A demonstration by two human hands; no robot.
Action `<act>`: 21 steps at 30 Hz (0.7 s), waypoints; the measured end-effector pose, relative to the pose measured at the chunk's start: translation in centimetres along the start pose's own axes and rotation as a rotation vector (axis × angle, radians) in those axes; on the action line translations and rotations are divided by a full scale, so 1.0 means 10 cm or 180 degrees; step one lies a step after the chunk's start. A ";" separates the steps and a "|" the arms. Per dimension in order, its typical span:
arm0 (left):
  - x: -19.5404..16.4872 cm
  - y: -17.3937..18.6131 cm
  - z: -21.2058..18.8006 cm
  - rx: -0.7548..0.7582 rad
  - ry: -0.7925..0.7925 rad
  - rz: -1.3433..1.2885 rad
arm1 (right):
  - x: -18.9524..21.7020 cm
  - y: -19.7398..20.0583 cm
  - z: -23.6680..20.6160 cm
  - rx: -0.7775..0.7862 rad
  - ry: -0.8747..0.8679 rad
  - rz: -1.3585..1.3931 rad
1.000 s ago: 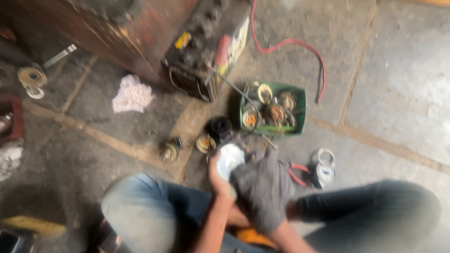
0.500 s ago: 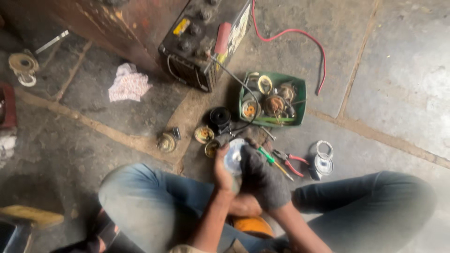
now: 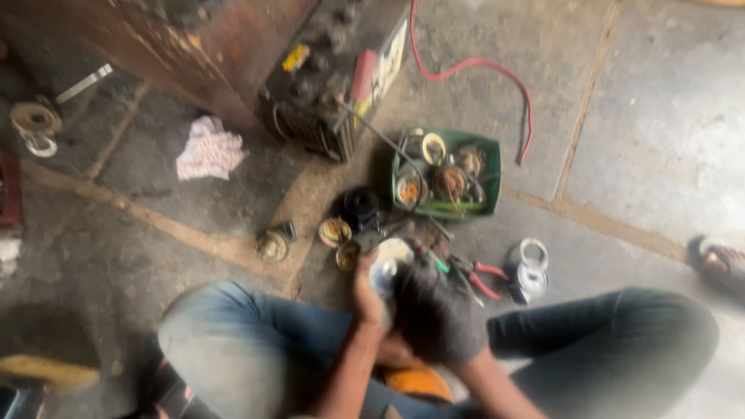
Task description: The person sits on the floor and uses a screwdriver and pliers to disassemble and adjust a small mechanical part. They then wipe the part with a cloth and continue to manipulate it with their hands.
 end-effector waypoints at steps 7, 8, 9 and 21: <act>-0.05 -0.13 -0.03 0.0084 -0.0023 0.0161 | -0.07 -0.02 -0.09 -0.0236 0.0000 -0.0251; -0.04 -0.14 -0.03 0.0133 0.0073 0.0259 | -0.09 -0.04 -0.11 -0.0111 -0.0013 -0.0291; -0.05 -0.17 -0.03 0.0319 0.0045 0.0276 | -0.15 -0.13 -0.10 0.0536 -0.0188 -0.0426; -0.06 0.05 0.02 -0.0599 -0.0404 0.0507 | -0.25 -0.18 -0.25 0.0763 -0.0329 0.0211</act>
Point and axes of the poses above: each hand's wrist, its own z-axis towards the middle knuckle, its own y-axis out of the back of the hand, x = y × z, the point moved 4 cm from there along z, towards the middle knuckle, and after that the axes turned 8 degrees about -z, right-handed, at the moved point
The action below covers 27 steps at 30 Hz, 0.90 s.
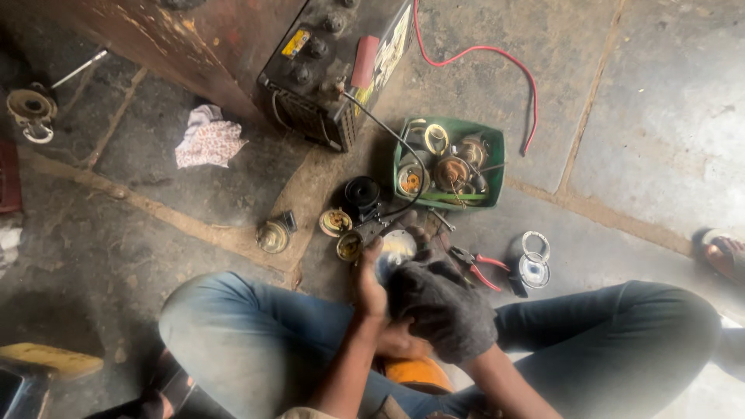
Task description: The person sits on the floor and uses a screwdriver and pliers to disassemble and adjust a small mechanical part. They then wipe the part with a cloth and continue to manipulate it with their hands.
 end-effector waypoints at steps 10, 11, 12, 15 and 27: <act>-0.09 -0.44 -0.32 0.1398 0.0019 0.0457 | -0.71 -0.66 -0.24 -0.0298 -0.0496 -0.0025; -0.05 -0.45 -0.36 0.1385 0.0110 0.0594 | -0.77 -0.75 -0.23 -0.0316 -0.0615 0.0291; -0.04 -0.50 -0.41 0.1631 -0.0298 0.1059 | -0.84 -0.82 -0.22 -0.0309 -0.0737 0.0645; 0.02 -0.55 -0.50 0.2153 -0.1291 0.2144 | -0.97 -1.01 -0.20 -0.0226 -0.1067 0.1551; 0.02 0.01 0.22 0.0447 -0.0011 -0.0526 | -1.79 -0.38 0.17 -0.1516 -0.2190 0.3310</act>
Point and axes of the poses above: each hand's wrist, its own z-axis towards the middle knuckle, its own y-axis out of the back of the hand, x = y × z, the point moved 4 cm from there along z, towards the middle knuckle, and after that the axes turned 8 degrees about -z, right-handed, at the moved point
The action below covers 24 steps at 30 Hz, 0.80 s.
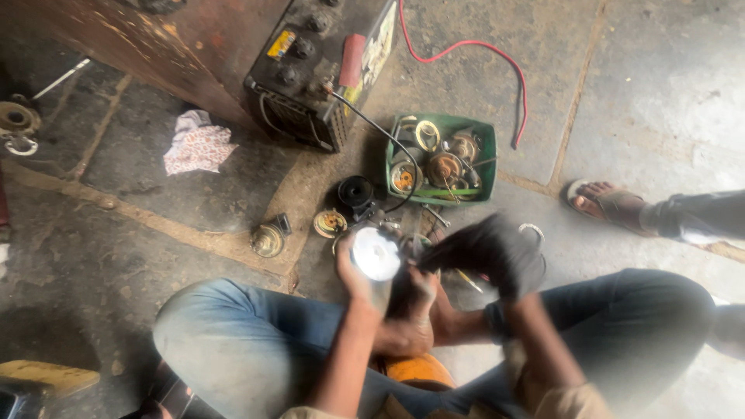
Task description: The person sits on the floor and uses a screwdriver and pliers to disassemble and adjust a small mechanical part. They then wipe the part with a cloth and continue to manipulate it with their hands.
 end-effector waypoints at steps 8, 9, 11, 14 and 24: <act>0.19 0.47 0.49 -0.0675 0.0650 0.0398 | 0.72 0.84 0.75 -0.1680 0.0508 -0.0663; 0.21 0.53 0.55 -0.0657 0.0614 0.0421 | 0.65 0.84 0.73 -0.1611 0.0364 -0.1153; 0.25 0.63 0.63 -0.0614 0.0546 0.0444 | 0.46 0.77 0.63 -0.1312 0.0128 -0.2157; 0.27 0.71 0.68 -0.0556 0.0445 0.0554 | 0.07 0.43 0.47 0.0306 -0.0438 -0.2702; 0.26 0.26 0.47 0.0354 0.0633 0.0003 | -0.18 0.22 0.34 0.0122 0.0294 -0.4443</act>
Point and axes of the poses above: each hand's wrist, its own z-axis towards the middle knuckle, its own y-axis out of the back of the hand, x = y × z, the point moved 4 cm from there along z, towards the middle knuckle, and after that the axes turned 8 degrees about -z, right-handed, at the moved point
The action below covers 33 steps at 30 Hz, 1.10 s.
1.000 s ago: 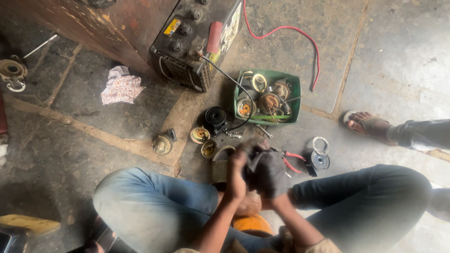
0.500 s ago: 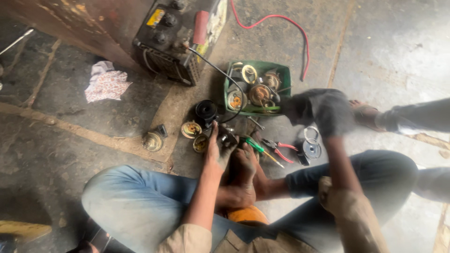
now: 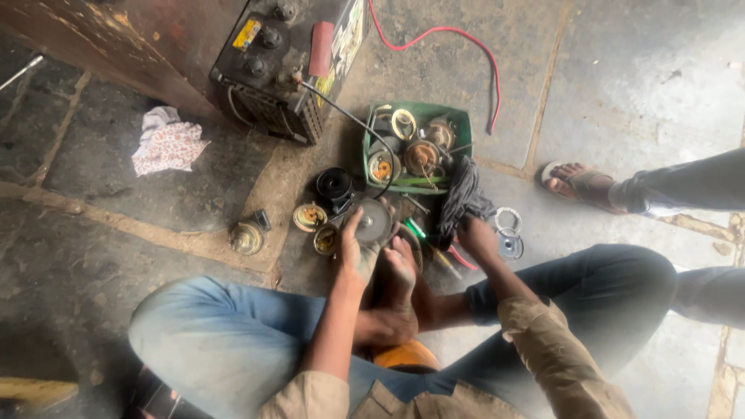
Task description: The person sits on the floor and uses a screwdriver and pliers to disassemble and adjust a small mechanical part. They then wipe the part with a cloth and continue to manipulate it with their hands.
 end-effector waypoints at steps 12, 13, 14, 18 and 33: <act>-0.01 -0.33 -0.18 0.0190 -0.0064 0.0295 | 0.80 -0.01 -0.25 -0.0905 0.1397 -0.0303; -0.01 -0.33 -0.19 0.0131 -0.0027 0.0261 | 0.85 0.02 -0.22 -0.0977 0.1342 -0.0332; -0.01 -0.34 -0.19 0.0076 0.0004 0.0227 | 0.90 0.04 -0.19 -0.1054 0.1291 -0.0360; -0.03 -0.34 -0.19 0.0254 -0.0009 0.0280 | 1.07 0.10 -0.11 -0.1544 0.1578 -0.0416; 0.02 -0.21 -0.14 0.0014 0.0000 0.0603 | 0.86 0.07 0.02 -0.0373 0.0408 -0.0131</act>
Point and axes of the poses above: each hand's wrist, its own z-axis towards the middle knuckle, its own y-axis out of the back of the hand, x = y × z, the point moved 4 cm from there along z, towards the middle knuckle, and after that the axes turned 8 degrees about -z, right-handed, at the moved point
